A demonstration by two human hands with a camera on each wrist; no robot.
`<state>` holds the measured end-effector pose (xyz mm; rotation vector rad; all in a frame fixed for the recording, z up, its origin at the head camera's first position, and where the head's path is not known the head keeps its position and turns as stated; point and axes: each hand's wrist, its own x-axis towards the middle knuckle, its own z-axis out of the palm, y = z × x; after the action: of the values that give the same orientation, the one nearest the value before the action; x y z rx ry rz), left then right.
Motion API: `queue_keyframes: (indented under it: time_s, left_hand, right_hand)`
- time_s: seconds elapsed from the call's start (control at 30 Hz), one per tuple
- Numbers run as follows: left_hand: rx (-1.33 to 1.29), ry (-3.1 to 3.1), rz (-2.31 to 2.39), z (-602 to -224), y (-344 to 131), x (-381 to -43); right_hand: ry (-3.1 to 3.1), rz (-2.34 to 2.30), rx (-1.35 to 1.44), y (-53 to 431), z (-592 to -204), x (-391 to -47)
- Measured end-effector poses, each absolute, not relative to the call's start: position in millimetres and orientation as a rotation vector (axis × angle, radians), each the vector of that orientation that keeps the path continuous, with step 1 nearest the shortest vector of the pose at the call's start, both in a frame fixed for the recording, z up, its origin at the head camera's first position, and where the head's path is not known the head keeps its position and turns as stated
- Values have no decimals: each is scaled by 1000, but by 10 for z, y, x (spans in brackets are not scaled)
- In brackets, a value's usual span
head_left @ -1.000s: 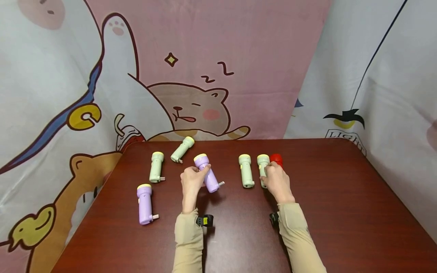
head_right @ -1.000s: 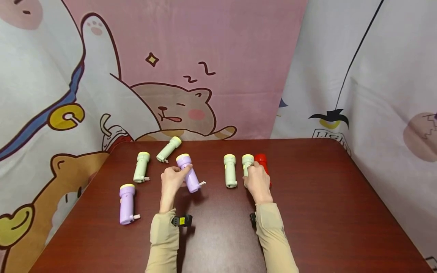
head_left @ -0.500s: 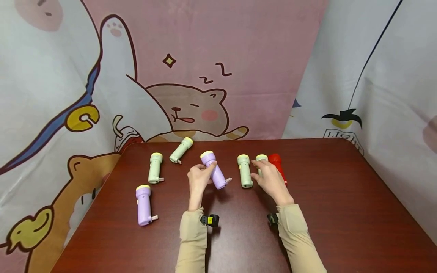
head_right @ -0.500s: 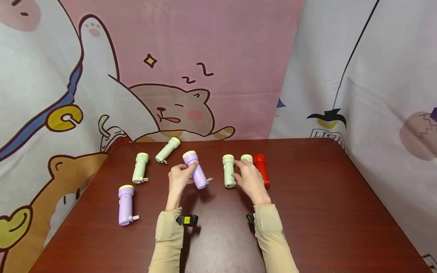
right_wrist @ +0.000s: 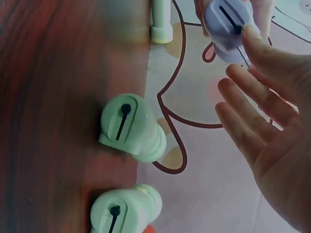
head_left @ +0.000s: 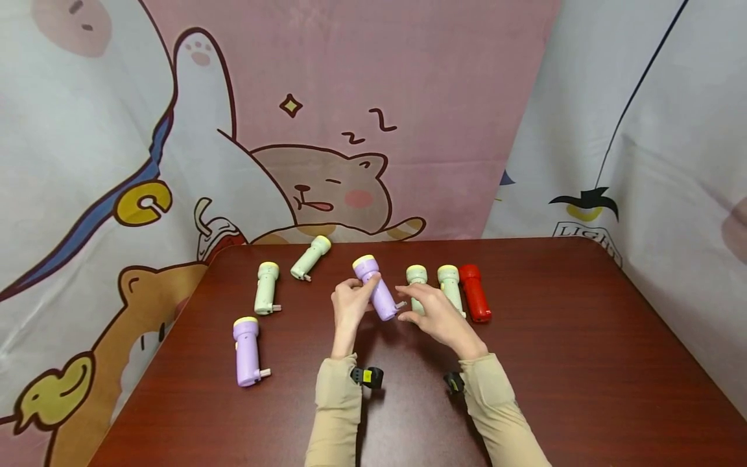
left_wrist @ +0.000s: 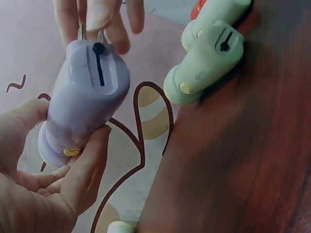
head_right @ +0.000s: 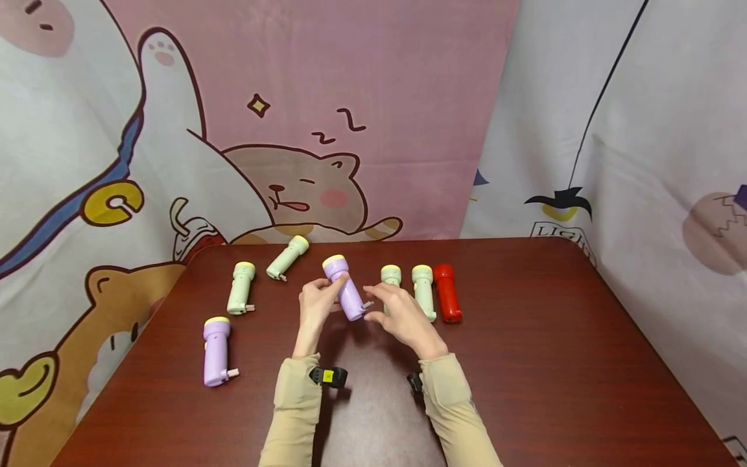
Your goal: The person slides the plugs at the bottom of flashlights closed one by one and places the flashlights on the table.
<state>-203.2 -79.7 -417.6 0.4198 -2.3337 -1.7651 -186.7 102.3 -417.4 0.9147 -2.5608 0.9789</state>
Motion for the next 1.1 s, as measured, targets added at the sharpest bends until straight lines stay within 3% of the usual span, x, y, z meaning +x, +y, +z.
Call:
queue_keyframes:
  time_s: [1.1]
  left_hand:
    - [403, -2254, -1987, -4129, -752, -2051]
  right_hand:
    - [-2350, 835, 969, 954, -4216, -1883]
